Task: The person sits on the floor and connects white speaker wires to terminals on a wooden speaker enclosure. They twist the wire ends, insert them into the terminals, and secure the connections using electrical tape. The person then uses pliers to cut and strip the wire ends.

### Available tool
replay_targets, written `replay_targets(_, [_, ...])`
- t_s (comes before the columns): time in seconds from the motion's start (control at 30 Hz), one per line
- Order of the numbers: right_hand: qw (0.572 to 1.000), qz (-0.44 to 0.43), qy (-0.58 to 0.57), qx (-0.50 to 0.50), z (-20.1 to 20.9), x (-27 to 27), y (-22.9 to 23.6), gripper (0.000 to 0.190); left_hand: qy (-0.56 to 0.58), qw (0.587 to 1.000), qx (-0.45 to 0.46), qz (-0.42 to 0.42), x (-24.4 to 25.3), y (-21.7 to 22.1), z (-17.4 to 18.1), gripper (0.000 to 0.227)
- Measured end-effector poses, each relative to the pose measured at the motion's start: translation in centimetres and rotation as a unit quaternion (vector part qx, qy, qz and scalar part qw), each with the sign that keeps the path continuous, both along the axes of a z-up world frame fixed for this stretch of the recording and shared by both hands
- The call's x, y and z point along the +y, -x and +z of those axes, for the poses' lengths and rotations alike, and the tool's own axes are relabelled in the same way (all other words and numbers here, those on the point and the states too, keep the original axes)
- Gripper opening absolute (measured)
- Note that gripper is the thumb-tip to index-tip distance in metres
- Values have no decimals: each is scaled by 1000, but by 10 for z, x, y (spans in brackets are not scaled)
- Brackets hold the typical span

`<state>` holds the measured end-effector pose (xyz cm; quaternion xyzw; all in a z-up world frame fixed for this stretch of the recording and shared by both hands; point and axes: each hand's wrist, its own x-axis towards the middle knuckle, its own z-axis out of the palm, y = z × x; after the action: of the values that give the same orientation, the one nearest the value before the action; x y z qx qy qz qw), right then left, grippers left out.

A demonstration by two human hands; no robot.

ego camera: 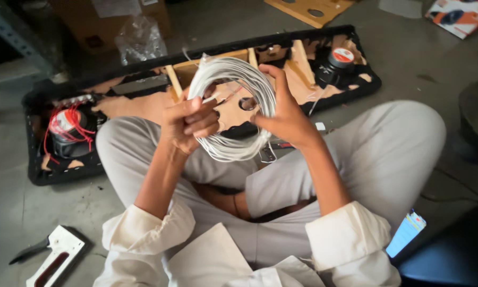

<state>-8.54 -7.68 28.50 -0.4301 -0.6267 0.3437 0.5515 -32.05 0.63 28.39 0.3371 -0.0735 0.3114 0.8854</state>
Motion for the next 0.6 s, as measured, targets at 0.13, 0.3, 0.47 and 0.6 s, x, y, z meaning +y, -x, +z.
replay_targets(0.13, [968,-190,-75,-145,-8,6,-18,45,-89,989,67,99,0,-22,10,20])
replay_targets(0.3, [964,-88,123,220,-12,16,-43,32,-82,971,165,153,6,-38,23,15])
replay_targets(0.47, [926,62,142,344,-23,22,-65,39,-69,915,270,292,3,-52,24,11])
replay_targets(0.6, [910,113,186,352,-40,53,-58,43,-59,849,348,393,14,-36,5,8])
